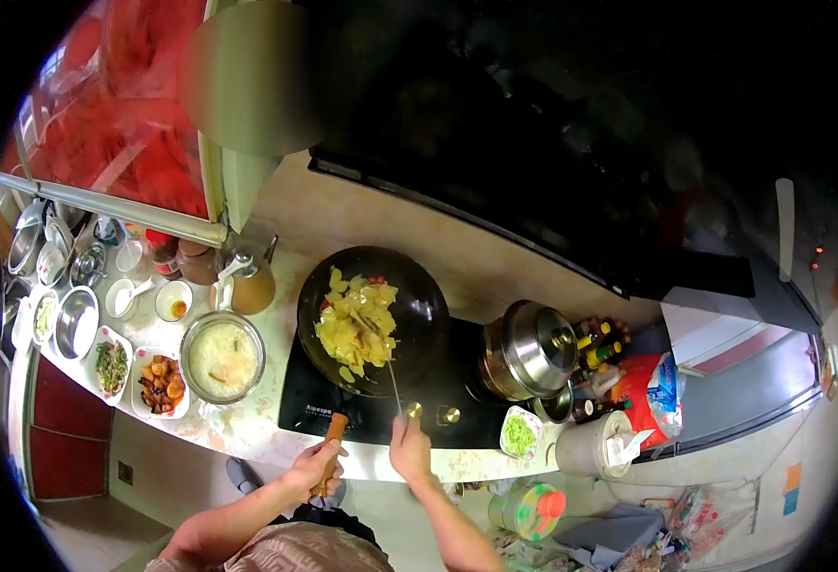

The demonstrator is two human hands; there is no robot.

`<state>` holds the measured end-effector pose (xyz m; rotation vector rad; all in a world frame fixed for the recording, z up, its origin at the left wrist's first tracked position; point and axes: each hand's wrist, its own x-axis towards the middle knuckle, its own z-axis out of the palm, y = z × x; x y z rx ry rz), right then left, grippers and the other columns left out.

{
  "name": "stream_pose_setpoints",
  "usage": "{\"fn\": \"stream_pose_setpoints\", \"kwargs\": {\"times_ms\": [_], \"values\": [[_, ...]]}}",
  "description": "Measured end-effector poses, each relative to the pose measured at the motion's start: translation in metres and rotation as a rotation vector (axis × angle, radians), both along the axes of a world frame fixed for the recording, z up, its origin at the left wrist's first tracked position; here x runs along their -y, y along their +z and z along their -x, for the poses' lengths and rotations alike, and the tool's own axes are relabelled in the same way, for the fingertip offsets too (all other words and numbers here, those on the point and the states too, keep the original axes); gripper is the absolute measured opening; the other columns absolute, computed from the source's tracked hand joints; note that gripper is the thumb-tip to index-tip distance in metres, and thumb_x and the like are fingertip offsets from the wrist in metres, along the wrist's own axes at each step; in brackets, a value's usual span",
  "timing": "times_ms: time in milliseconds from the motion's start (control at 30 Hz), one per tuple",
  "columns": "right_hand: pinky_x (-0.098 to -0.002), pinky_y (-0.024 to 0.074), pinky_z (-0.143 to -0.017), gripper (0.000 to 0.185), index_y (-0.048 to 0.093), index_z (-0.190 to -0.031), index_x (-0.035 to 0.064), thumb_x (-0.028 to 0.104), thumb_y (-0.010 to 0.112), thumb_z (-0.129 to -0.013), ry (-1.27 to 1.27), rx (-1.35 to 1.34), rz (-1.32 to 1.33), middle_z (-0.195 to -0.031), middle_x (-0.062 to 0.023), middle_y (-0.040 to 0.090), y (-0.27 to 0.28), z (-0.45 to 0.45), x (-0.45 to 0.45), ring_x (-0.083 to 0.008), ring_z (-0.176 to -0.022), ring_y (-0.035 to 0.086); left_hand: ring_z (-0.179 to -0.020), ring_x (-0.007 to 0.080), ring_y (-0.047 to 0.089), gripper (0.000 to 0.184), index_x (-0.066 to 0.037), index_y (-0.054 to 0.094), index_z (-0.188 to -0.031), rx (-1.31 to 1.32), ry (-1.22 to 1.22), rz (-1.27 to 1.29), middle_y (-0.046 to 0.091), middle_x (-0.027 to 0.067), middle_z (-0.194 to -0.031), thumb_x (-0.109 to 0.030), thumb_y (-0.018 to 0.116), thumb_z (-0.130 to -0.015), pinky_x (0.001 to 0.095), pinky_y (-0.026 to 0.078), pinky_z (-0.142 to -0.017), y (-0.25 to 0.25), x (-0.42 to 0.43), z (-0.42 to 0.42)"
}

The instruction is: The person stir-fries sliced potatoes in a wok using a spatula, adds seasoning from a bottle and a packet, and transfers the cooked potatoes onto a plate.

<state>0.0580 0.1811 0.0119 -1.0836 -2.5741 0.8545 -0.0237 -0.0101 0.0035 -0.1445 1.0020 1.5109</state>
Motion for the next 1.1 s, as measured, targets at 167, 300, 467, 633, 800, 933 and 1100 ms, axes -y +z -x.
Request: {"fn": "stream_pose_setpoints", "kwargs": {"times_ms": [167, 300, 467, 633, 800, 933, 1100], "values": [[-0.054, 0.0438, -0.062, 0.037, 0.048, -0.087, -0.003, 0.031, 0.041, -0.098, -0.064, -0.02, 0.058, -0.072, -0.0296, 0.059, -0.012, -0.004, 0.009, -0.0495, -0.07, 0.057, -0.049, 0.0138, 0.046, 0.038, -0.007, 0.048, -0.104, 0.046, -0.001, -0.014, 0.047, 0.0038, -0.068, -0.044, 0.049, -0.096, 0.0303, 0.041, -0.046, 0.002, 0.0, -0.002], [-0.054, 0.0439, -0.062, 0.038, 0.047, -0.087, -0.0037, 0.031, 0.04, -0.098, -0.074, -0.017, 0.044, -0.072, -0.0294, 0.059, -0.013, -0.007, 0.003, -0.0494, -0.07, 0.058, -0.049, 0.0137, 0.045, 0.039, -0.007, 0.048, -0.104, 0.02, 0.0, 0.008, 0.047, 0.0037, -0.068, -0.044, 0.049, -0.095, 0.03, 0.041, -0.046, 0.003, -0.001, -0.007], [-0.0533, 0.045, -0.062, 0.035, 0.048, -0.087, -0.002, 0.031, 0.041, -0.098, -0.058, 0.022, -0.058, -0.072, -0.0285, 0.06, -0.001, -0.002, 0.003, -0.0491, -0.07, 0.058, -0.049, 0.014, 0.047, 0.041, -0.005, 0.048, -0.107, 0.022, 0.001, 0.016, 0.048, 0.004, -0.069, -0.045, 0.049, -0.095, 0.0304, 0.044, -0.049, 0.004, -0.003, -0.007], [-0.0455, 0.0495, -0.063, 0.03, 0.056, -0.1, -0.0029, 0.026, 0.055, -0.092, -0.05, -0.036, -0.087, -0.071, -0.0196, 0.063, 0.007, 0.001, 0.013, -0.04, -0.066, 0.062, -0.051, 0.0162, 0.052, 0.043, -0.005, 0.048, -0.111, -0.005, -0.028, -0.039, 0.053, 0.0066, -0.073, -0.045, 0.048, -0.096, 0.0303, 0.046, -0.051, -0.002, 0.001, -0.005], [-0.0436, 0.0515, -0.068, 0.038, 0.057, -0.113, -0.0007, 0.028, 0.059, -0.088, 0.018, -0.234, -0.153, -0.083, -0.0204, 0.065, -0.011, -0.002, 0.011, -0.037, -0.076, 0.064, -0.058, 0.0181, 0.058, 0.046, -0.005, 0.048, -0.117, -0.005, -0.036, -0.017, 0.06, 0.0113, -0.082, -0.046, 0.043, -0.097, 0.0306, 0.049, -0.055, -0.002, 0.005, -0.005], [-0.0415, 0.0517, -0.07, 0.03, 0.064, -0.101, 0.0015, 0.028, 0.056, -0.09, -0.082, -0.244, 0.25, -0.086, -0.02, 0.066, -0.01, -0.018, -0.021, -0.0346, -0.078, 0.065, -0.069, 0.0202, 0.061, 0.052, -0.005, 0.045, -0.126, 0.007, 0.018, 0.008, 0.061, 0.0119, -0.088, -0.048, 0.04, -0.098, 0.033, 0.052, -0.063, -0.007, 0.017, -0.005], [-0.0476, 0.0517, -0.075, 0.039, 0.054, -0.115, 0.007, 0.036, 0.054, -0.089, 0.026, 0.28, -0.189, -0.109, -0.0255, 0.06, -0.044, -0.015, -0.081, -0.0421, -0.087, 0.062, -0.077, 0.0245, 0.063, 0.056, -0.004, 0.044, -0.131, -0.067, 0.026, 0.104, 0.06, 0.0118, -0.097, -0.049, 0.038, -0.097, 0.038, 0.052, -0.07, -0.021, 0.042, -0.009]]}}
